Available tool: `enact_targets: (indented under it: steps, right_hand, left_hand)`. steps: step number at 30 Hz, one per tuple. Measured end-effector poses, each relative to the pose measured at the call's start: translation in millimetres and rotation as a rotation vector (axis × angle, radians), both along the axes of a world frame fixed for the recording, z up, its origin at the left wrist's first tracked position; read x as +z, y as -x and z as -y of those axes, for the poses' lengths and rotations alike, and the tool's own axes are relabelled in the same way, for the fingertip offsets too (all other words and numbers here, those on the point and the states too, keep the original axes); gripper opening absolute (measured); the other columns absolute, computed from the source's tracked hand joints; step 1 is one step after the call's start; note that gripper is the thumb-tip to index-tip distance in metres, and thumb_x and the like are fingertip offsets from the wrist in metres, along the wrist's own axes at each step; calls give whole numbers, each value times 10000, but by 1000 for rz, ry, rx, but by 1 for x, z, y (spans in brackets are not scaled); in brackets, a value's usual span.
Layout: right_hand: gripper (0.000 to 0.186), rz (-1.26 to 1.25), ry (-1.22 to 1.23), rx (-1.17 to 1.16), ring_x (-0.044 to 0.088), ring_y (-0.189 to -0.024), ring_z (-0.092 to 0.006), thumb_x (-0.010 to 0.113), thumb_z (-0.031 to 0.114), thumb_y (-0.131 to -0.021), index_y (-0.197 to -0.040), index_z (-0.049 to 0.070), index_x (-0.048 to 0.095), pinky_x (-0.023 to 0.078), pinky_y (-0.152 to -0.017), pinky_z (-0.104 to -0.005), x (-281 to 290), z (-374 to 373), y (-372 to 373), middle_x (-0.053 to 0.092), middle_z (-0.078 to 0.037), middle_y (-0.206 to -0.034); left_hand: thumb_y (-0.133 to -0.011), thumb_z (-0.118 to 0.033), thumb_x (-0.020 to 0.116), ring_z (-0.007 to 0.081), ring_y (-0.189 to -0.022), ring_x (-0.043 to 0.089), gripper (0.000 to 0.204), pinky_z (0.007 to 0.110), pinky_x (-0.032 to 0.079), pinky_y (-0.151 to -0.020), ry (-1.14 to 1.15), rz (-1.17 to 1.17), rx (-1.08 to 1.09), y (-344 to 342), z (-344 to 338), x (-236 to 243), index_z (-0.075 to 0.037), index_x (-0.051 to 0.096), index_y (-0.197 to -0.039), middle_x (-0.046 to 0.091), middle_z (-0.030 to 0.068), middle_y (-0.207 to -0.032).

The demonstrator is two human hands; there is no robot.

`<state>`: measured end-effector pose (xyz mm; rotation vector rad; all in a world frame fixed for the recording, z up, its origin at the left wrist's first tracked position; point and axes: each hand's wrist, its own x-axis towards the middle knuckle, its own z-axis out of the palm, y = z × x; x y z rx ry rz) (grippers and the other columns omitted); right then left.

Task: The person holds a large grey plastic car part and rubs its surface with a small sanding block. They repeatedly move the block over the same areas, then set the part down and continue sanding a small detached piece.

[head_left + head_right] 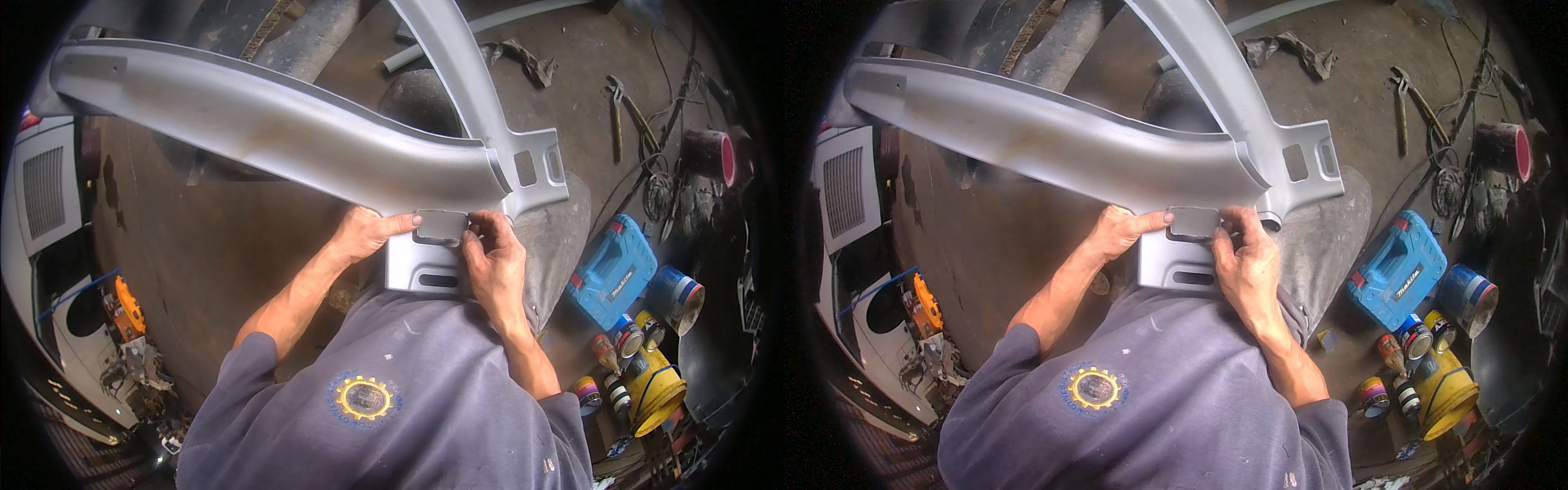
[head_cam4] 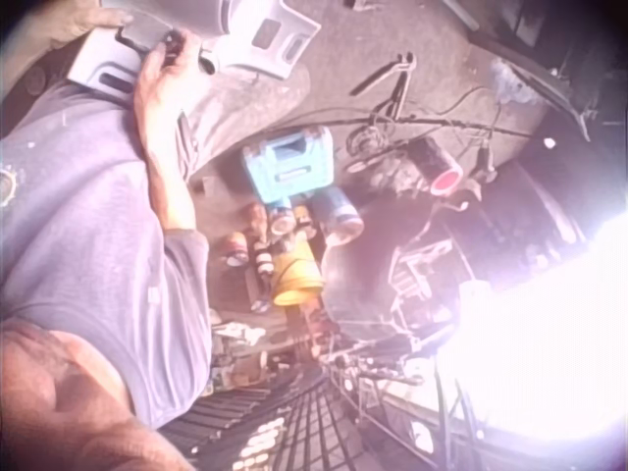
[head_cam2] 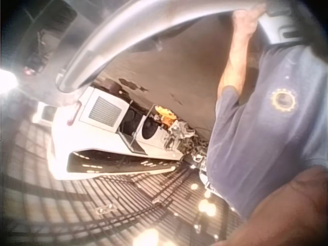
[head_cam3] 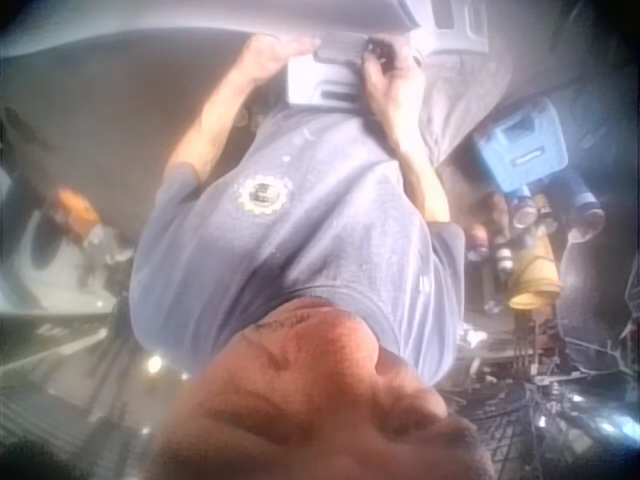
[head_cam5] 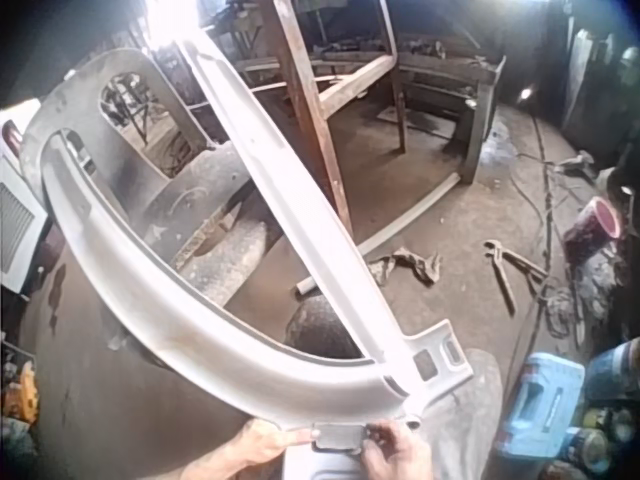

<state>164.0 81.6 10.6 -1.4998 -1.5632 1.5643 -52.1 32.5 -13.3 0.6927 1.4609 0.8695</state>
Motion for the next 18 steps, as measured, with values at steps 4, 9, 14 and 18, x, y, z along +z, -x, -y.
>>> enact_targets:
  steps: [4, 9, 14, 18]
  right_hand:
    - [280, 125, -180, 64, 703, -742, -275, 666, 61, -858, -1125, -10, 619, 553, -663, -355, -8, 8, -2, 705, -174, -905]
    - [346, 300, -161, 204, 705, -832, -289, 702, 79, -829, -1157, -14, 640, 558, -746, -363, 6, 2, 0, 698, -183, -992]
    - [425, 420, -118, 389, 703, -902, -287, 753, 92, -789, -1187, -11, 645, 560, -810, -373, 18, -9, 1, 679, -166, -1048]
    - [471, 359, -109, 406, 698, -922, -292, 783, 110, -769, -1204, -5, 642, 560, -824, -385, 15, -14, -6, 670, -163, -1050]
  left_hand:
    - [-866, -172, 782, 147, -956, 628, 305, 293, 515, -848, -1, 79, 20, 2, 0, -2, -25, 684, -1114, 692, 59, -1016]
    - [-858, -158, 787, 149, -953, 627, 308, 295, 517, -844, -33, 70, -4, 3, -2, -1, -25, 683, -1116, 689, 52, -1015]
    - [-824, -140, 809, 155, -987, 604, 361, 309, 487, -883, 5, 101, -87, 9, -2, -3, -29, 672, -1139, 674, 40, -1048]
    - [-809, -132, 823, 153, -983, 607, 369, 306, 493, -882, 9, 96, -137, 13, -4, -2, -28, 677, -1131, 676, 42, -1042]
